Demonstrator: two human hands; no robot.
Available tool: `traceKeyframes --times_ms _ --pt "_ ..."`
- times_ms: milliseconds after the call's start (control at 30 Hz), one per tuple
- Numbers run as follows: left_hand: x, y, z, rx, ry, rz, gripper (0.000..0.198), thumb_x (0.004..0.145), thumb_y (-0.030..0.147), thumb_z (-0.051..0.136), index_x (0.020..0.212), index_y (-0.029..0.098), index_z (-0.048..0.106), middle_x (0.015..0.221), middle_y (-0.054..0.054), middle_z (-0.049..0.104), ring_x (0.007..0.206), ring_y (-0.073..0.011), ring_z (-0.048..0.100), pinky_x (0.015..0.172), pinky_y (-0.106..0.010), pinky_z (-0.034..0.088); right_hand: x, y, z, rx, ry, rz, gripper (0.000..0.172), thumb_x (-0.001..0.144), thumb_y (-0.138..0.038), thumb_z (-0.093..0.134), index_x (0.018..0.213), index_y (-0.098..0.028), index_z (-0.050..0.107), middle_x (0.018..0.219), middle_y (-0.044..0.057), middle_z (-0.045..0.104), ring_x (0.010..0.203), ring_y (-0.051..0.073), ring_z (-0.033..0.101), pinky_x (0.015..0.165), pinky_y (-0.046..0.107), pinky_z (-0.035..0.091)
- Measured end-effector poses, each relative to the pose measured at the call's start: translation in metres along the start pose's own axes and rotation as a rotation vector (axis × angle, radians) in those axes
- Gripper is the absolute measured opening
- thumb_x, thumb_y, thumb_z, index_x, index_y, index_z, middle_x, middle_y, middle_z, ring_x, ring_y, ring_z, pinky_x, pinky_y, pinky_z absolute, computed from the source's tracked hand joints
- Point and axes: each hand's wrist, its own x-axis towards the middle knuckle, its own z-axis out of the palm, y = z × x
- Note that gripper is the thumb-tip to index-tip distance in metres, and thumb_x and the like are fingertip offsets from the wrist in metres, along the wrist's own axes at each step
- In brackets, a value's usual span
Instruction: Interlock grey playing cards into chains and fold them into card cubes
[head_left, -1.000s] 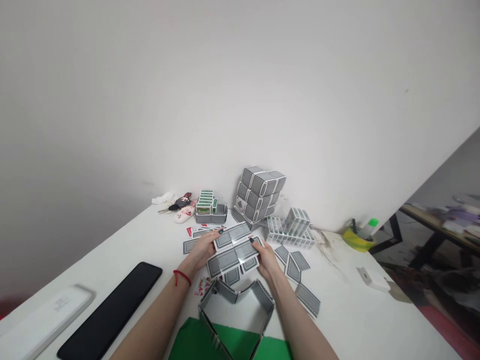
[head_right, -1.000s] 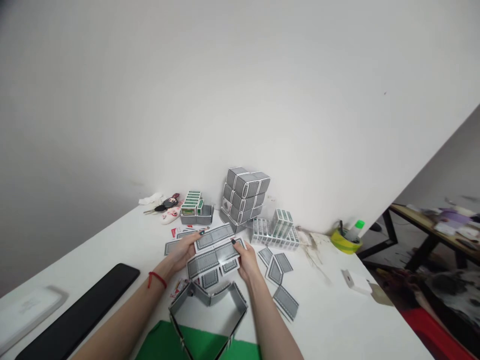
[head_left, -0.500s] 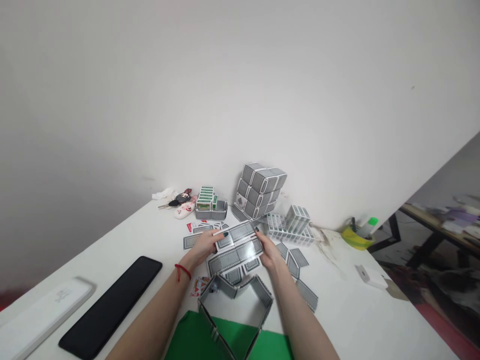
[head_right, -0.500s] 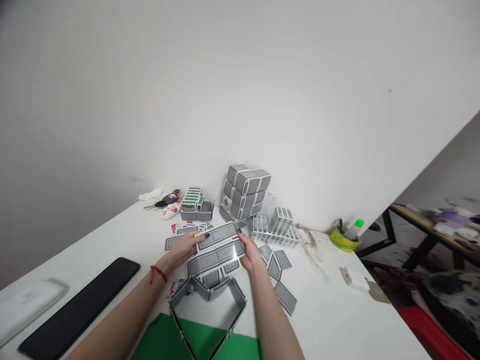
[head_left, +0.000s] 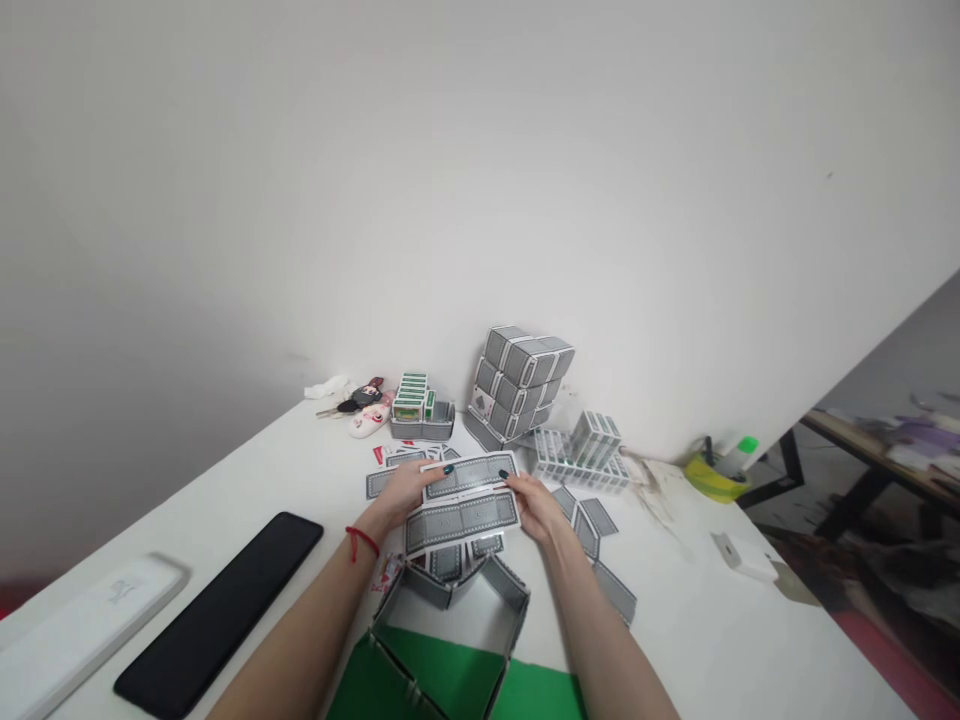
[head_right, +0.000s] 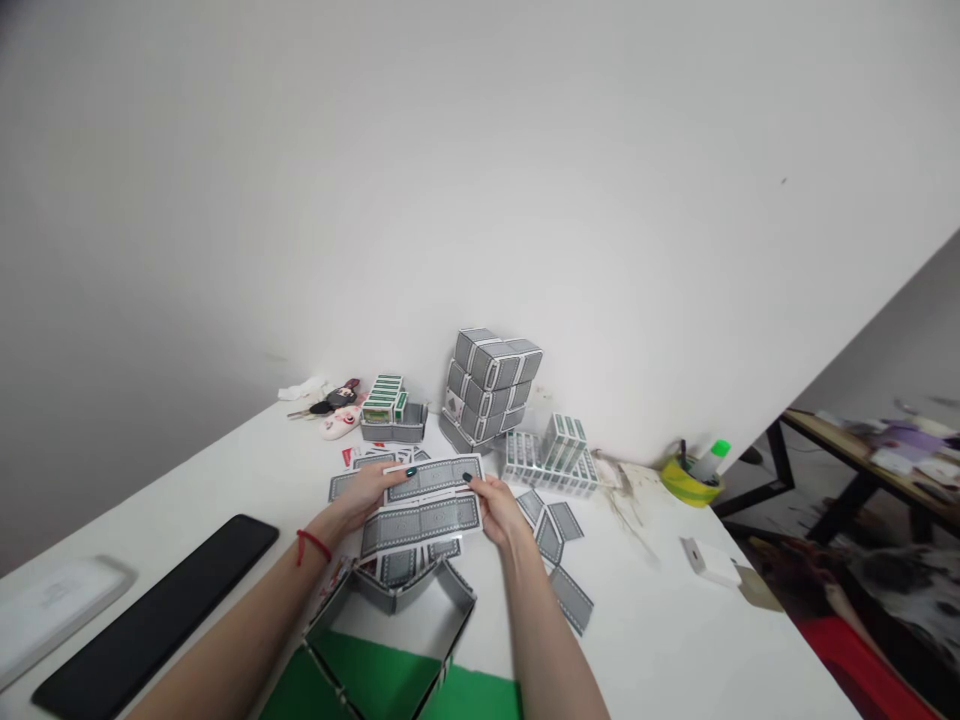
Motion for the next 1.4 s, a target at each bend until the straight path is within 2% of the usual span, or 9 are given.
traceKeyframes --times_ms 233,467,700,1000,1267,1400 --pt "0.001 0.001 -0.002 0.117 0.057 0.029 0.027 0.058 0.037 0.069 0.073 0.014 0.067 0.070 -0.003 0.067 0.067 -0.0191 0.058 0.062 -0.027 0.042 0.001 0.003 0.003 -0.034 0.029 0.001 0.019 0.061 -0.023 0.076 0.072 -0.011 0.065 0.061 0.007 0.070 0.060 0.020 0.068 0.059 0.029 0.054" --pt "0.002 0.002 -0.001 0.206 0.137 0.044 0.020 0.056 0.034 0.069 0.063 0.015 0.065 0.062 -0.001 0.064 0.064 -0.0191 0.055 0.057 -0.025 0.036 -0.001 0.004 0.008 -0.031 0.017 0.012 0.019 0.062 -0.024 0.076 0.072 -0.011 0.066 0.063 0.007 0.071 0.066 0.022 0.069 0.064 0.032 0.054" --pt "-0.001 0.005 -0.003 0.150 0.064 0.024 0.023 0.059 0.034 0.068 0.072 0.015 0.066 0.070 -0.003 0.067 0.064 -0.0190 0.057 0.060 -0.026 0.041 -0.003 0.001 0.009 -0.020 -0.001 0.034 0.017 0.063 -0.022 0.075 0.071 -0.010 0.066 0.064 0.008 0.071 0.065 0.021 0.068 0.061 0.029 0.054" --pt "0.003 0.002 -0.004 0.153 0.128 0.033 0.019 0.055 0.031 0.073 0.063 0.016 0.066 0.064 -0.001 0.065 0.065 -0.0192 0.056 0.058 -0.025 0.038 -0.004 0.002 0.012 -0.020 0.006 0.028 0.016 0.062 -0.022 0.075 0.070 -0.011 0.066 0.063 0.007 0.071 0.060 0.020 0.068 0.060 0.029 0.053" --pt "0.002 0.003 -0.003 0.029 0.043 -0.025 0.026 0.054 0.032 0.074 0.070 0.015 0.064 0.069 -0.003 0.067 0.067 -0.0201 0.060 0.061 -0.027 0.043 -0.001 0.008 0.012 -0.001 0.040 -0.023 0.016 0.062 -0.023 0.074 0.070 -0.012 0.066 0.063 0.006 0.071 0.062 0.019 0.067 0.059 0.027 0.052" --pt "0.001 0.004 -0.004 -0.001 0.042 -0.039 0.023 0.055 0.029 0.074 0.069 0.015 0.062 0.068 -0.002 0.067 0.067 -0.0190 0.060 0.060 -0.027 0.043 -0.003 0.007 0.012 0.006 0.037 -0.038 0.015 0.063 -0.022 0.074 0.071 -0.012 0.066 0.067 0.006 0.071 0.065 0.019 0.068 0.061 0.027 0.052"
